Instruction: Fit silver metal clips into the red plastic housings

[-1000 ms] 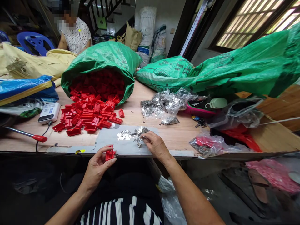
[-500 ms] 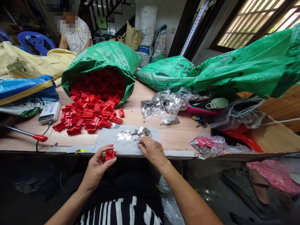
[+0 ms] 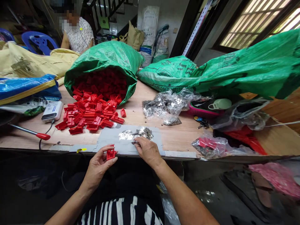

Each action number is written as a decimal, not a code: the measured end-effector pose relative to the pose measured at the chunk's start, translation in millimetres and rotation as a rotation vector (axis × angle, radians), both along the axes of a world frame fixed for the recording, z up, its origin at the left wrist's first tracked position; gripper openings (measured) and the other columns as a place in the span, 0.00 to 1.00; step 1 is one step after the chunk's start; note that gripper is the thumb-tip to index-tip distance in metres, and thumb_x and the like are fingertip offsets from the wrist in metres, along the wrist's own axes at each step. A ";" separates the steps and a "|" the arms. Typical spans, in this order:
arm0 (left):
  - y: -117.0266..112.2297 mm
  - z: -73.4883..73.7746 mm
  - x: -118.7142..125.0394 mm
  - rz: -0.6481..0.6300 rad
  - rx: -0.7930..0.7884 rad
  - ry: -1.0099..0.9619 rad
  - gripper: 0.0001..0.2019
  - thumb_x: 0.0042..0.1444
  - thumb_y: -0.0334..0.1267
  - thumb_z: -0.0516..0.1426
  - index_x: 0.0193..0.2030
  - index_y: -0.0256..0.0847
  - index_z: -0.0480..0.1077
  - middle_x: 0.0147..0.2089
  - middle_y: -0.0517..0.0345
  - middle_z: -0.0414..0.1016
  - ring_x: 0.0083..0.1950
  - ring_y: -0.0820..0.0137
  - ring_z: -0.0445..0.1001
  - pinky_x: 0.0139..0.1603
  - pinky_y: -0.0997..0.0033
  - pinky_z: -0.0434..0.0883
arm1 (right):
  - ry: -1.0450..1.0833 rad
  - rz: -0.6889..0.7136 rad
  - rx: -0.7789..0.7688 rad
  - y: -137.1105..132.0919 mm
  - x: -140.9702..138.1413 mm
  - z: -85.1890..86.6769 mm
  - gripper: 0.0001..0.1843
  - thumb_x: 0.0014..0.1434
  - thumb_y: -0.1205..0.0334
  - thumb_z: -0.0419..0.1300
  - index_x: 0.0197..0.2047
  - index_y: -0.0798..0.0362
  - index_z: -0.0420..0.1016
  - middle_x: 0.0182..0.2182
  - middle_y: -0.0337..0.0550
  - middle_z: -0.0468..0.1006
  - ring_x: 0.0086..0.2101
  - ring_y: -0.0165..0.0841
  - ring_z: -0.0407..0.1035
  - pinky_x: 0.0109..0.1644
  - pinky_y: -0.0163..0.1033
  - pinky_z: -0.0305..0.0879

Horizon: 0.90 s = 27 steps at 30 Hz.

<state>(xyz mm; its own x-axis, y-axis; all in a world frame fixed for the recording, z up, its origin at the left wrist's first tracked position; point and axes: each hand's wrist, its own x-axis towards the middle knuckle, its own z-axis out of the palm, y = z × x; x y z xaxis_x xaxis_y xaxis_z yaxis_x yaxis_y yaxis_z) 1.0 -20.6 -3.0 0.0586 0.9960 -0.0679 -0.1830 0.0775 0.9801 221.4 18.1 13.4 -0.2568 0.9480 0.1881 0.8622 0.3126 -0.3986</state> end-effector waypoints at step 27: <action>17.3 9.3 16.4 -0.075 -0.103 -0.210 0.28 0.45 0.32 0.66 0.54 0.48 0.65 0.51 0.57 0.70 0.48 0.68 0.75 0.49 0.70 0.70 | 0.390 -0.083 -0.268 14.9 -2.2 11.8 0.07 0.57 0.58 0.55 0.32 0.51 0.70 0.28 0.37 0.75 0.29 0.31 0.67 0.34 0.36 0.60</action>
<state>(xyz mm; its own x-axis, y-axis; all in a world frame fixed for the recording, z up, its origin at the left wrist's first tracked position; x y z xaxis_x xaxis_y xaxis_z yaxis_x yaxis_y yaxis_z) 17.4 -3.3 6.4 0.1555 0.9768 -0.1474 -0.3715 0.1961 0.9075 219.2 33.0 25.2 -0.1369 0.9906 0.0013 0.6499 0.0908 -0.7546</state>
